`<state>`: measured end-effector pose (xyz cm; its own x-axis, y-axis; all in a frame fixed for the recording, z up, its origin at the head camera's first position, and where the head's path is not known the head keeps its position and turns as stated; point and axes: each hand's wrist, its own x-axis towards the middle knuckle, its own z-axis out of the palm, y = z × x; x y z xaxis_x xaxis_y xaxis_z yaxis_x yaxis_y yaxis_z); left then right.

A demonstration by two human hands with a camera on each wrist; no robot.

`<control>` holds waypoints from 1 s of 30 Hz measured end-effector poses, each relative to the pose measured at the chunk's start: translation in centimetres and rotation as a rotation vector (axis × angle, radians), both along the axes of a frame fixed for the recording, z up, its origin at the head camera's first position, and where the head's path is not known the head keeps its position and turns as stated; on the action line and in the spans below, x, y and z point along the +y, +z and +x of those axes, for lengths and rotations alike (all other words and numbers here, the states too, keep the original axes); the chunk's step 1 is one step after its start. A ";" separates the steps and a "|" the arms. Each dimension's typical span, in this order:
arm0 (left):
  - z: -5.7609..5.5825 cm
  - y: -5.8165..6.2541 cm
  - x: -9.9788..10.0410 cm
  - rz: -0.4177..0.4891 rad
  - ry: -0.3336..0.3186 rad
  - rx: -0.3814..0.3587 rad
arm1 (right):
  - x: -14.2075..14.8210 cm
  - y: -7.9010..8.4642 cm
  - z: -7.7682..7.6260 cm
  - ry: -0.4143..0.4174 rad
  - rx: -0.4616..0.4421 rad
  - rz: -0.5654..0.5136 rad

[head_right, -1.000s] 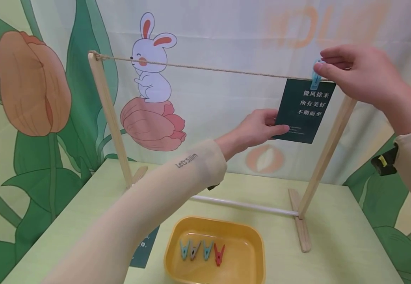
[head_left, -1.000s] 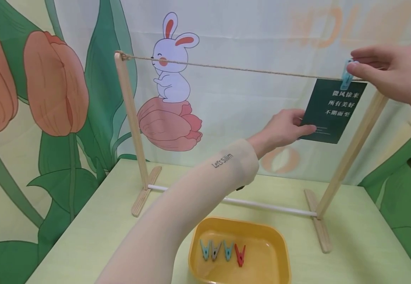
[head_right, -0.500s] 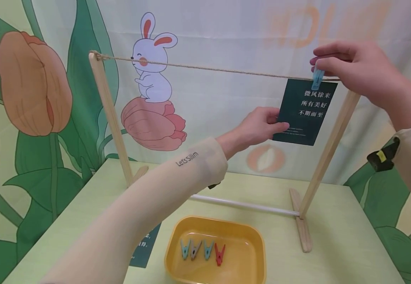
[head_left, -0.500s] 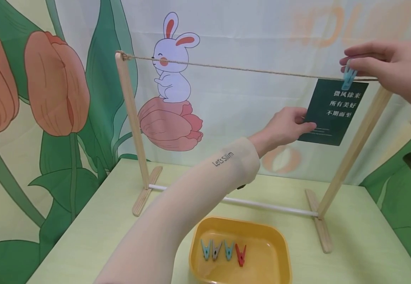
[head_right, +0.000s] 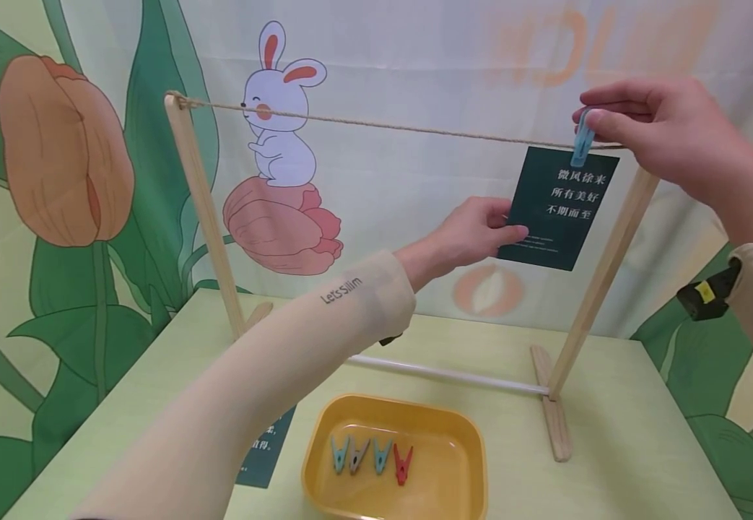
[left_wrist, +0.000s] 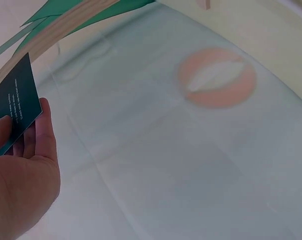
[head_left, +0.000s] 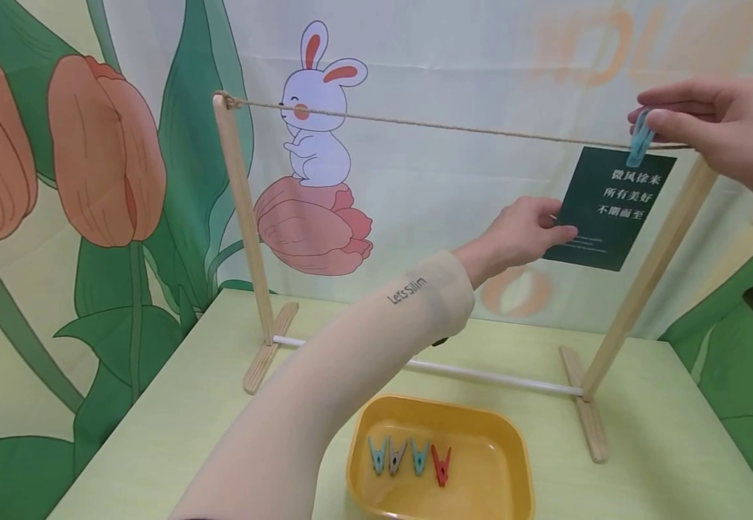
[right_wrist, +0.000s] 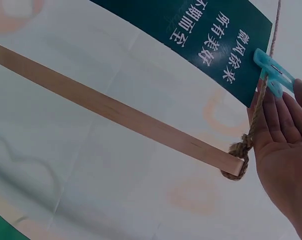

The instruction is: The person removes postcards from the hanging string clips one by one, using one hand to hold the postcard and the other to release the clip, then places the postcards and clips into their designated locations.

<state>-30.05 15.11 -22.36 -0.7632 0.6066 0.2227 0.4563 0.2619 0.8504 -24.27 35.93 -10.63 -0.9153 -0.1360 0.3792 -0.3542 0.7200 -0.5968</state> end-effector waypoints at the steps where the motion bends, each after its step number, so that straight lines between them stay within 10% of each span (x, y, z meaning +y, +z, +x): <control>1: 0.0 0.0 0.0 -0.001 0.000 0.000 | -0.1 0.0 0.0 -0.007 0.012 -0.004; 18: 0.2 -0.1 -0.8 -0.012 -0.035 0.016 | -1.2 0.1 -0.1 -0.120 0.203 -0.151; 30: 0.1 -0.5 -2.7 0.026 -0.072 0.012 | -2.0 -0.2 1.2 0.114 0.136 -0.400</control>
<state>-29.92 12.42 -22.84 -0.7148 0.6538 0.2484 0.4836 0.2056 0.8508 -23.08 33.95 -10.84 -0.8412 -0.0513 0.5382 -0.5123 0.3939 -0.7632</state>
